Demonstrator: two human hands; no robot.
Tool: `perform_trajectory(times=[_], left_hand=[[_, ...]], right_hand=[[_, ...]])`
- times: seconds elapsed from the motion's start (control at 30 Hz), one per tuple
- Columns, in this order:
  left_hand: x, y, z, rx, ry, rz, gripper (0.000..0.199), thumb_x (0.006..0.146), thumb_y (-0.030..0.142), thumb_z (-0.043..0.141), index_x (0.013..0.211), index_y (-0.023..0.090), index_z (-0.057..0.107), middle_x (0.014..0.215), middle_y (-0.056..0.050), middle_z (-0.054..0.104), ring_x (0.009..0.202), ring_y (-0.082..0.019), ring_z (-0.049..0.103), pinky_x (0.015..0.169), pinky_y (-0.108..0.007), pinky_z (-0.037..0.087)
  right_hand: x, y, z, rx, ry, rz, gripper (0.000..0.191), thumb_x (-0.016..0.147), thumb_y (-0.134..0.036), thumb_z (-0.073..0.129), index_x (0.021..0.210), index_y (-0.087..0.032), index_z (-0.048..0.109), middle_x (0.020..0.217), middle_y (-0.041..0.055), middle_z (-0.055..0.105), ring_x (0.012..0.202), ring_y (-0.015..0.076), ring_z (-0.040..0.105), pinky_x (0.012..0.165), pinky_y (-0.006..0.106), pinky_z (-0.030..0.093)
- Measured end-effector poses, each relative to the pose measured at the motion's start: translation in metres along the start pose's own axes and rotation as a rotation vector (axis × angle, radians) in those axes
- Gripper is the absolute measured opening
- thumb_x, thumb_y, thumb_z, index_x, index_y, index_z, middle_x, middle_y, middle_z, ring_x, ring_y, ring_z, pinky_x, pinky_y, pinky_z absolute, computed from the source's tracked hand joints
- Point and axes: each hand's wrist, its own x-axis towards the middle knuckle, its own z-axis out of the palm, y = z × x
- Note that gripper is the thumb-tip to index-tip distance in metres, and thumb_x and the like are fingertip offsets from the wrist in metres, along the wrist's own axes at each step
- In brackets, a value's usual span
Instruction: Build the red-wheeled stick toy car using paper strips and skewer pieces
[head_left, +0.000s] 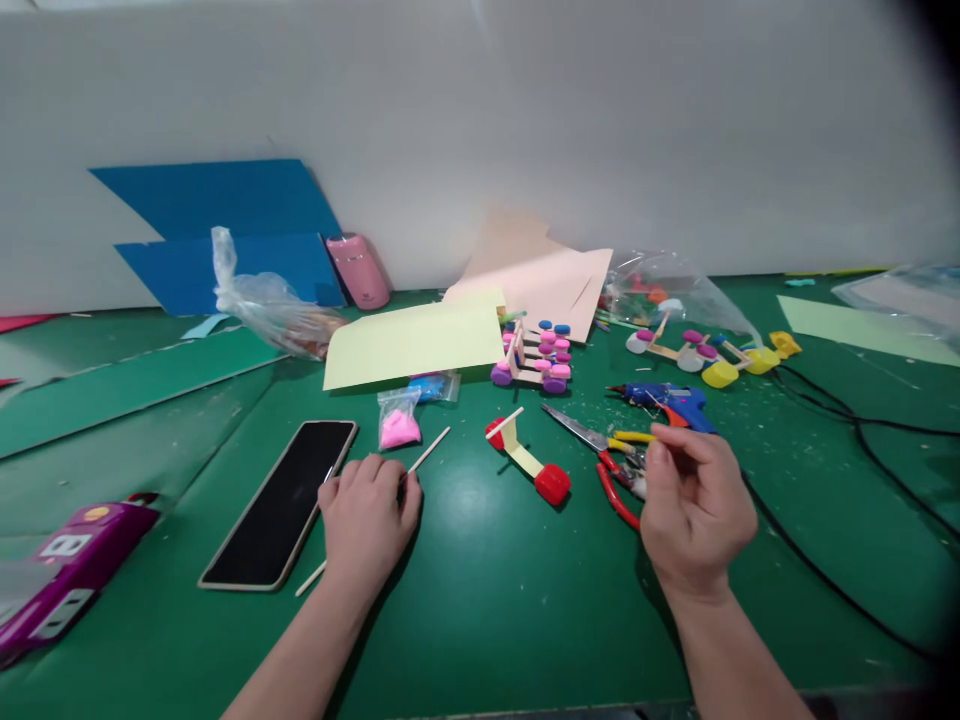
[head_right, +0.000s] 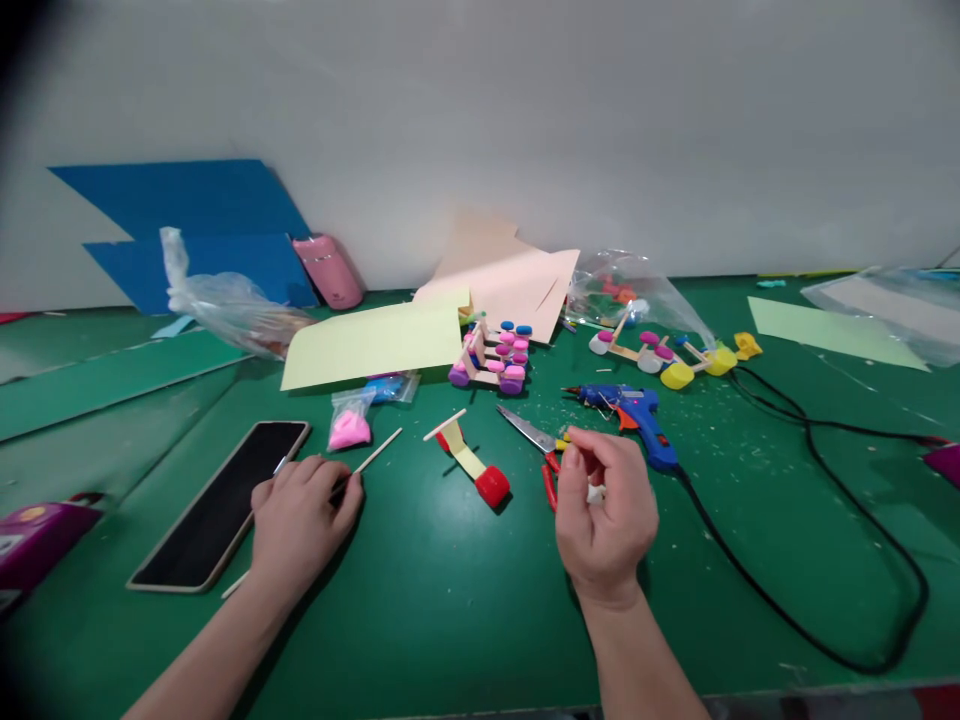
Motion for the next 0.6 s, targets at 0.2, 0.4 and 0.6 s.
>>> perform_trajectory(times=[0.2,0.4,0.6], left_hand=[[-0.001,0.001,-0.003,-0.004,-0.004,-0.025,0.024,0.080,0.031,0.041,0.067,0.019,0.057,0.071,-0.005,0.060,0.078,-0.024,0.053,0.067,-0.036,0.029],[0.001,0.000,-0.004,-0.018,0.012,-0.018,0.023,0.080,0.030,0.042,0.065,0.020,0.057,0.071,-0.006,0.061,0.077,-0.025,0.053,0.065,-0.035,0.028],[-0.001,-0.004,-0.003,-0.056,-0.009,0.008,0.022,0.081,0.029,0.043,0.066,0.021,0.057,0.070,-0.004,0.060,0.077,-0.022,0.053,0.066,-0.034,0.030]], right_hand=[[0.004,0.009,0.000,0.030,0.275,0.181,0.018,0.079,-0.023,0.053,0.093,-0.014,0.061,0.078,0.0056,0.056,0.063,0.0149,0.052,0.058,0.030,0.042],[0.012,0.019,-0.010,0.181,0.338,0.367,0.024,0.077,-0.028,0.056,0.097,-0.016,0.059,0.072,0.0009,0.052,0.056,0.0109,0.046,0.051,0.025,0.038],[0.018,0.014,-0.024,0.106,-0.046,0.427,0.027,0.073,-0.029,0.060,0.097,-0.018,0.060,0.080,0.0027,0.057,0.069,0.0140,0.054,0.058,0.025,0.044]])
